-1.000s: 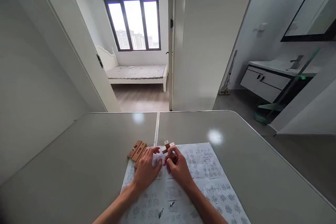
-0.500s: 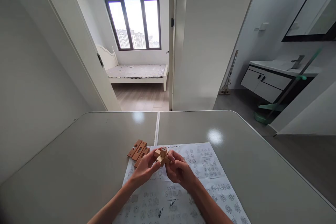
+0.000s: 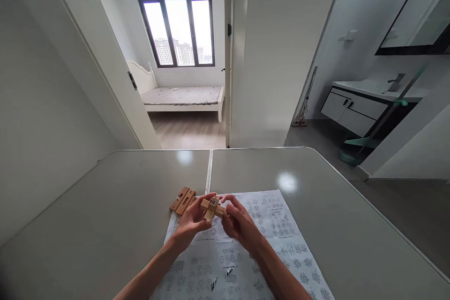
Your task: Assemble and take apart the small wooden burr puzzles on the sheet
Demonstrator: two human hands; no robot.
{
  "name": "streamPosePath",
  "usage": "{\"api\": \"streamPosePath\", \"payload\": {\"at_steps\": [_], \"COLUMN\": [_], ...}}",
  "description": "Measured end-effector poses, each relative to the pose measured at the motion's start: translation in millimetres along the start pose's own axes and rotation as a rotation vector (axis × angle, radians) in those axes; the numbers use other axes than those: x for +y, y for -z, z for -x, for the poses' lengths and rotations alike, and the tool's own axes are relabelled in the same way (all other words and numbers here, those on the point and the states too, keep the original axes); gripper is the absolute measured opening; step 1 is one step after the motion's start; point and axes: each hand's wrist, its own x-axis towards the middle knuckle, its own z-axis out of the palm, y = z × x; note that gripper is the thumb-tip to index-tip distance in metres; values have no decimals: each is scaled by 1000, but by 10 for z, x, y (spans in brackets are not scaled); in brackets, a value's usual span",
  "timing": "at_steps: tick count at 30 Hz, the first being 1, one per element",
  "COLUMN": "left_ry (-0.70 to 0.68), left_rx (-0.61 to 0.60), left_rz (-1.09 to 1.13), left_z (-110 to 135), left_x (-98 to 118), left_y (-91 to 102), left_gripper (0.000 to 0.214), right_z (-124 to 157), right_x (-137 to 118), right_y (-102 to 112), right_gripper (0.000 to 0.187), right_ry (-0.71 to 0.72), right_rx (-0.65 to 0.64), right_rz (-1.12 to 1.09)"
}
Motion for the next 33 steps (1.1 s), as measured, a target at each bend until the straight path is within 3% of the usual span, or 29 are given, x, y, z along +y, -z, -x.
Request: {"api": "streamPosePath", "payload": {"at_steps": [7, 14, 17, 22, 27, 33], "left_ry": [-12, 25, 21, 41, 76, 38], "left_rx": [-58, -34, -63, -23, 31, -35], "left_rz": [47, 33, 56, -22, 37, 35], "left_z": [-15, -18, -9, 7, -3, -12], "left_x": [0, 3, 5, -28, -45, 8], "left_y": [6, -45, -43, -8, -12, -47], "left_gripper": [75, 58, 67, 67, 71, 59], "right_z": [-35, -55, -58, -46, -47, -35], "right_x": [92, 74, 116, 144, 130, 147], "right_y": [-20, -90, -112, -121, -84, -54], "right_gripper": [36, 40, 38, 37, 34, 38], "right_ry": [33, 166, 203, 221, 205, 236], "right_rx": [82, 209, 250, 249, 241, 281], "right_rz": [154, 387, 481, 593, 617, 727]}}
